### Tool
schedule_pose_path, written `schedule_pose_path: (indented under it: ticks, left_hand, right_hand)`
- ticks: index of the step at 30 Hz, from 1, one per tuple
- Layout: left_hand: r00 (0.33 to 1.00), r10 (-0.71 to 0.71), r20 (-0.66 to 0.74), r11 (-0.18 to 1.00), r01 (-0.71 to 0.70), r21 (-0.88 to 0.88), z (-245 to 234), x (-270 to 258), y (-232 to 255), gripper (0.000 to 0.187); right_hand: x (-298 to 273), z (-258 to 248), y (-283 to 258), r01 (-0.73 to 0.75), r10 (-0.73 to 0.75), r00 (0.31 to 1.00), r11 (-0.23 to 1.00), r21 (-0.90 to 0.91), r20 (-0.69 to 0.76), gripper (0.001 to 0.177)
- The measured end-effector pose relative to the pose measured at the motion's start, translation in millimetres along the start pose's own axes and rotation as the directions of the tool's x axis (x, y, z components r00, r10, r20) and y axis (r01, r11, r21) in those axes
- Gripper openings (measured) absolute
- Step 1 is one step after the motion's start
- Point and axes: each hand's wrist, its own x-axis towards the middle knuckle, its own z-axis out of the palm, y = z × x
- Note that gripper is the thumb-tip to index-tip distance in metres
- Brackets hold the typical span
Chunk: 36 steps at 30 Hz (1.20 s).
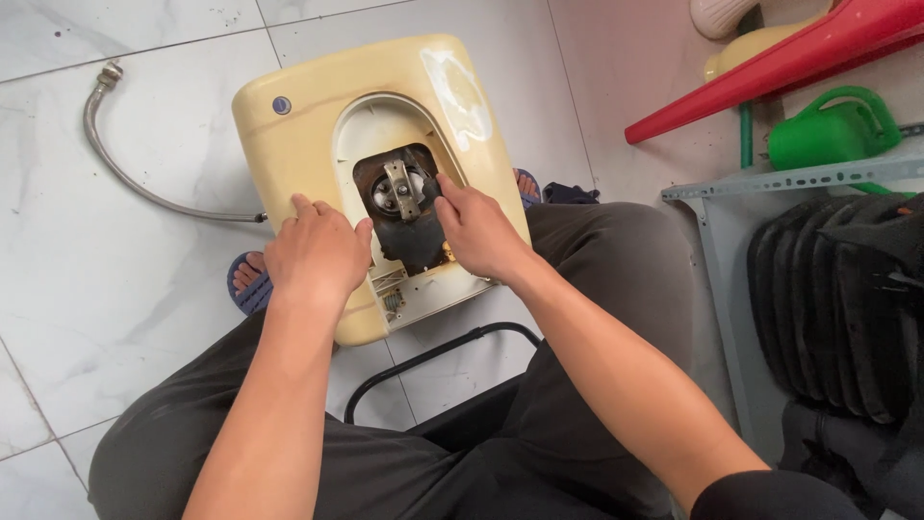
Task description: Disassembling the internal components of a small appliance using a screwdriver while sitting on the floor.
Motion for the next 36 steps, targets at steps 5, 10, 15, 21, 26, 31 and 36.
schedule_pose_path:
  ticks: [5,10,15,21,26,31,36]
  left_hand:
    - [1.0,0.012,0.016,1.0,-0.012,-0.011,-8.1,-2.4,0.8,0.075]
    - [0.999,0.028,0.032,0.999,-0.027,-0.017,-10.7,-5.4,1.6,0.076]
    - [0.999,0.04,0.027,0.999,-0.04,0.004,-7.6,-3.0,1.6,0.076]
    - [0.998,0.047,0.045,0.999,-0.047,-0.011,-12.8,-6.4,3.8,0.074]
    - [0.997,0.042,0.057,0.999,-0.04,-0.034,-11.6,-6.0,2.4,0.076]
    - [0.996,0.08,0.042,0.996,-0.078,-0.035,-25.2,-16.5,7.0,0.068]
    - [0.997,0.075,0.025,0.996,-0.074,-0.042,-22.6,-14.2,9.3,0.068]
  right_hand:
    - [-7.1,-3.5,-8.0,-0.017,0.017,1.0,0.999,0.033,0.0,0.058]
    - [-6.4,2.0,-11.5,-0.012,0.013,1.0,0.998,0.065,-0.008,0.058]
    - [-9.9,-1.7,-8.2,0.002,-0.002,1.0,0.996,0.086,-0.007,0.057]
    - [-1.0,1.6,-1.3,0.016,-0.015,1.0,0.997,0.075,-0.023,0.055]
    - [-2.4,-6.1,4.3,0.017,-0.017,1.0,0.999,0.036,0.001,0.051]
    - [15.1,-14.2,15.1,-0.041,0.041,0.999,0.998,0.045,0.005,0.046]
    - [23.8,-34.7,12.5,-0.055,0.048,0.998,0.982,0.181,0.04,0.042]
